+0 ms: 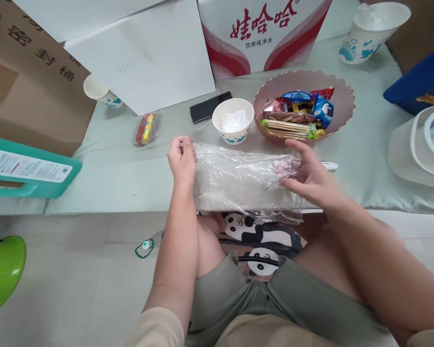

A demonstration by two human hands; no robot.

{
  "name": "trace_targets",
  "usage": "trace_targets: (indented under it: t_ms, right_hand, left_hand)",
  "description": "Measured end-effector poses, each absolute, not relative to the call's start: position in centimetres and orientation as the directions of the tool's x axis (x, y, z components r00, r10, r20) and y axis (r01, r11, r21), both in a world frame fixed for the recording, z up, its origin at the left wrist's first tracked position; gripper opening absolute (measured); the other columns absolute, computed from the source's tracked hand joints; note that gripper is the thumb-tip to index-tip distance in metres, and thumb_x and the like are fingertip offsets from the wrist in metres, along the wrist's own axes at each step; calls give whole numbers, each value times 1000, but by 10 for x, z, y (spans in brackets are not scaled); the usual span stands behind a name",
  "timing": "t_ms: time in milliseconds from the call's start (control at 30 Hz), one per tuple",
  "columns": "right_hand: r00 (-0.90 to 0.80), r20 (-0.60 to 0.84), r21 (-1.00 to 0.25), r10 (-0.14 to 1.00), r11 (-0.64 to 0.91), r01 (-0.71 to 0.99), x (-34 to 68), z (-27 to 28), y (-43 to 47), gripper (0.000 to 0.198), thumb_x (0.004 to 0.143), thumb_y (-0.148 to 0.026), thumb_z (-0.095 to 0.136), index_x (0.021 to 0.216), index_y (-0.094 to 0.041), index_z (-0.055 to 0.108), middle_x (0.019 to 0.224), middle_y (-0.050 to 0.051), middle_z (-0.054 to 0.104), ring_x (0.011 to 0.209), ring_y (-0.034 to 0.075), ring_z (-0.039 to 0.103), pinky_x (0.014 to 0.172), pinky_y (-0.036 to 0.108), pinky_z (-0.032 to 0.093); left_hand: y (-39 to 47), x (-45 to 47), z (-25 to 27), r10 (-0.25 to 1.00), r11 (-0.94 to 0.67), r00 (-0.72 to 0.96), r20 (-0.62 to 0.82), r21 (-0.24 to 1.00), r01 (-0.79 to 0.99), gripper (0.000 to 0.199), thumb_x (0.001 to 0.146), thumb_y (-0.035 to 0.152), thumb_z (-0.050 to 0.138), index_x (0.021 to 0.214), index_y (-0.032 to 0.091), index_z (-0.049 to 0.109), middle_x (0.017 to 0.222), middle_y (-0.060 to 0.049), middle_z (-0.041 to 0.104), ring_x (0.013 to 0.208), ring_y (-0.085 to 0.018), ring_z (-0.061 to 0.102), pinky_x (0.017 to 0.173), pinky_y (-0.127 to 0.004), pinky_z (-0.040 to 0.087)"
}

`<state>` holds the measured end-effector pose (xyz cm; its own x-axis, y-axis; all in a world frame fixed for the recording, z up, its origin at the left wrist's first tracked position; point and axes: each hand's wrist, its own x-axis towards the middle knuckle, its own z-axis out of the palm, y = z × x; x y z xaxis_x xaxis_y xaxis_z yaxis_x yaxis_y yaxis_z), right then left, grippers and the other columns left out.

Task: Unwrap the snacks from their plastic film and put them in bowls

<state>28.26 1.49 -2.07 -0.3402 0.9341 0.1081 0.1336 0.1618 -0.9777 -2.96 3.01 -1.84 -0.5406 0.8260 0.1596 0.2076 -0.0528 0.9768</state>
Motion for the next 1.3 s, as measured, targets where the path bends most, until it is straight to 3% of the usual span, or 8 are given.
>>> trace_targets:
  t_ms: [167,400,600,767,900,1000,1200,1300]
  right_hand:
    - [-108,98,-960,989,122,253,274,-16,15,22,93,-41,62,107,-26,72,80,0,71,68,17,71,69,34,60]
    - [176,240,-969,955,224,104,272,-6,16,36,96,-63,54,101,-29,66,74,2,72,59,20,70,55,35,55]
    - [220,289,-957,932,286,46,285,-1,10,37,94,-65,56,116,-36,58,94,5,75,74,25,75,58,38,54]
    - [-100,108,-992,989,101,-73,287,-5,6,76,70,-51,86,135,-34,49,101,3,78,91,25,76,83,41,62]
    - [-247,-36,-996,968,-16,82,283,-9,4,30,78,-43,81,93,-23,65,88,5,77,88,23,76,82,40,62]
    - [-23,229,-963,973,230,141,282,-9,4,16,90,-40,68,84,-25,63,86,5,74,85,22,74,83,43,62]
    - [183,340,-938,923,319,132,284,-3,9,16,91,-44,67,84,-31,59,85,3,70,81,25,73,79,46,62]
    - [140,359,-928,923,336,162,286,-2,11,19,85,-42,73,91,-30,59,88,2,72,87,24,72,80,44,59]
  left_hand:
    - [32,-26,-18,842,-78,-511,173,976,202,38,94,56,62,78,23,50,52,8,29,41,-8,27,41,-23,20]
    - [27,-26,-19,883,-193,-424,201,979,61,59,75,78,69,100,25,60,63,4,47,52,-11,48,46,-23,31]
    - [9,-15,-14,984,175,-17,-175,984,-35,66,52,55,95,99,19,68,80,-4,69,69,-17,68,59,-26,52]
    - [16,0,-13,950,40,-302,-77,991,-126,39,61,36,92,78,21,61,74,2,65,57,-8,59,57,-22,52]
    - [19,-2,-8,936,-108,-349,30,973,-206,35,66,27,89,69,20,55,82,1,66,64,-7,62,65,-23,56]
    - [16,-11,-3,918,-170,-391,68,958,-232,37,65,28,90,70,20,54,83,2,66,70,-9,66,69,-24,58]
    - [7,-17,-4,962,274,49,-270,956,-108,50,56,40,94,95,19,70,93,-8,75,79,-19,74,73,-32,62]
    - [10,-13,-11,944,331,-6,-331,944,13,34,63,34,90,84,16,69,76,-5,73,62,-15,70,58,-25,57]
